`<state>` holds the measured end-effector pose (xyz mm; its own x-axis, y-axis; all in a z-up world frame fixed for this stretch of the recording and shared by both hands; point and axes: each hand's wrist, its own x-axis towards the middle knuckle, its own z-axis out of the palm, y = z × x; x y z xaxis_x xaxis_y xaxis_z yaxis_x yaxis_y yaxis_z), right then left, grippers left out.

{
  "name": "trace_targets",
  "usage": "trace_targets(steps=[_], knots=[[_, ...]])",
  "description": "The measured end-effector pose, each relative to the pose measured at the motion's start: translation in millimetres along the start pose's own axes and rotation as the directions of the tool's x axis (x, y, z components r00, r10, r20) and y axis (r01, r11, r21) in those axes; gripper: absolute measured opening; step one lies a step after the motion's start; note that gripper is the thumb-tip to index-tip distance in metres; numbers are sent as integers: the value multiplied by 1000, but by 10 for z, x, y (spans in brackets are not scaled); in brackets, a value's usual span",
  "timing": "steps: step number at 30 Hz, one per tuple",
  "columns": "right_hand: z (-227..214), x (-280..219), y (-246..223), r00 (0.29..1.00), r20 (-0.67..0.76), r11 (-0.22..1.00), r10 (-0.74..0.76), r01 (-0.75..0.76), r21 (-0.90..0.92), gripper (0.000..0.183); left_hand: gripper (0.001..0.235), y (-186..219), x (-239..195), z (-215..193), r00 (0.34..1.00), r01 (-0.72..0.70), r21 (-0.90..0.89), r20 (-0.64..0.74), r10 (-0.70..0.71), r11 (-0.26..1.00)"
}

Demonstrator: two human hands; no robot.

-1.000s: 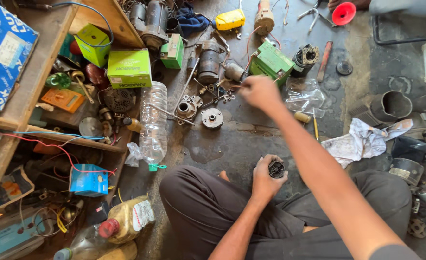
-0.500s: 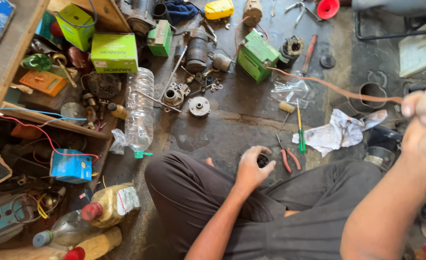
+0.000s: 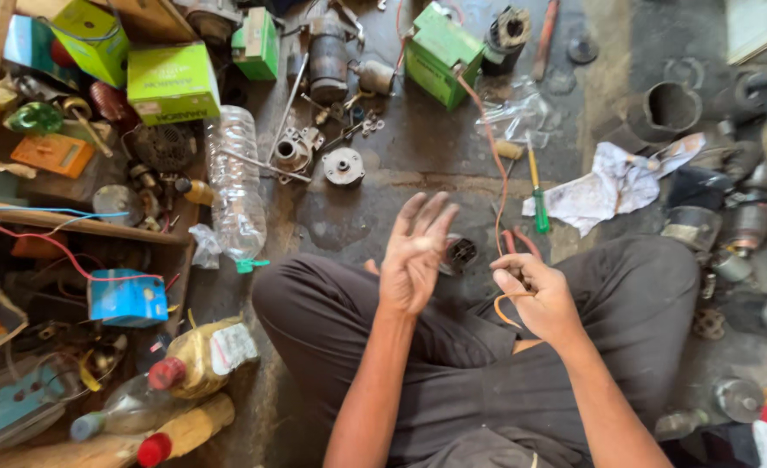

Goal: The person sits on the floor and uses a screwdriver to open a cylindrical electrical device, then connects wires to its terminals. They attach a red horn to the device, secure a rubber grommet, and use pliers to fasten a hose clamp on a tube connected to the horn.

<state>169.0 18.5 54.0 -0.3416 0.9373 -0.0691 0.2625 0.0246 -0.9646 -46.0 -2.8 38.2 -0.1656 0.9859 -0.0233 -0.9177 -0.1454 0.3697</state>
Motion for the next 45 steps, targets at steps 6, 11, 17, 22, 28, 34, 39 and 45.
trace_targets(steps=[6, 11, 17, 22, 28, 34, 39, 45], knots=[[66, -83, 139, 999, 20, 996, 33, -35, 83, 14, 79, -2, -53, 53, 999, 42, 53, 4, -42, 998], [64, -45, 88, 999, 39, 997, 29, -31, 63, 15, 72, -78, -68, -56, 998, 37, 55, -56, -34, 998], [110, -85, 35, 997, 65, 999, 40, -40, -3, 15, 69, -190, -91, -283, 998, -34, 57, -57, 37, 998], [111, -83, -62, 997, 78, 1000, 8, -6, -28, 15, 59, -196, -60, -334, 968, -90, 110, -224, 113, 990], [-58, -142, -321, 986, 159, 981, -45, 73, -179, 30, 43, 84, -64, -107, 958, -55, 360, -244, 151, 931], [-105, -115, -352, 991, -25, 897, 133, -131, -423, 15, 33, 257, -457, 366, 957, -61, 780, 223, -186, 623], [-42, -68, -385, 987, 7, 899, 159, -141, -415, 14, 18, -20, -594, 352, 963, -61, 783, 209, -170, 619], [-42, -96, -574, 982, 180, 940, 63, 2, -342, 32, 20, -319, -519, 28, 979, 204, 565, -97, -182, 800]])
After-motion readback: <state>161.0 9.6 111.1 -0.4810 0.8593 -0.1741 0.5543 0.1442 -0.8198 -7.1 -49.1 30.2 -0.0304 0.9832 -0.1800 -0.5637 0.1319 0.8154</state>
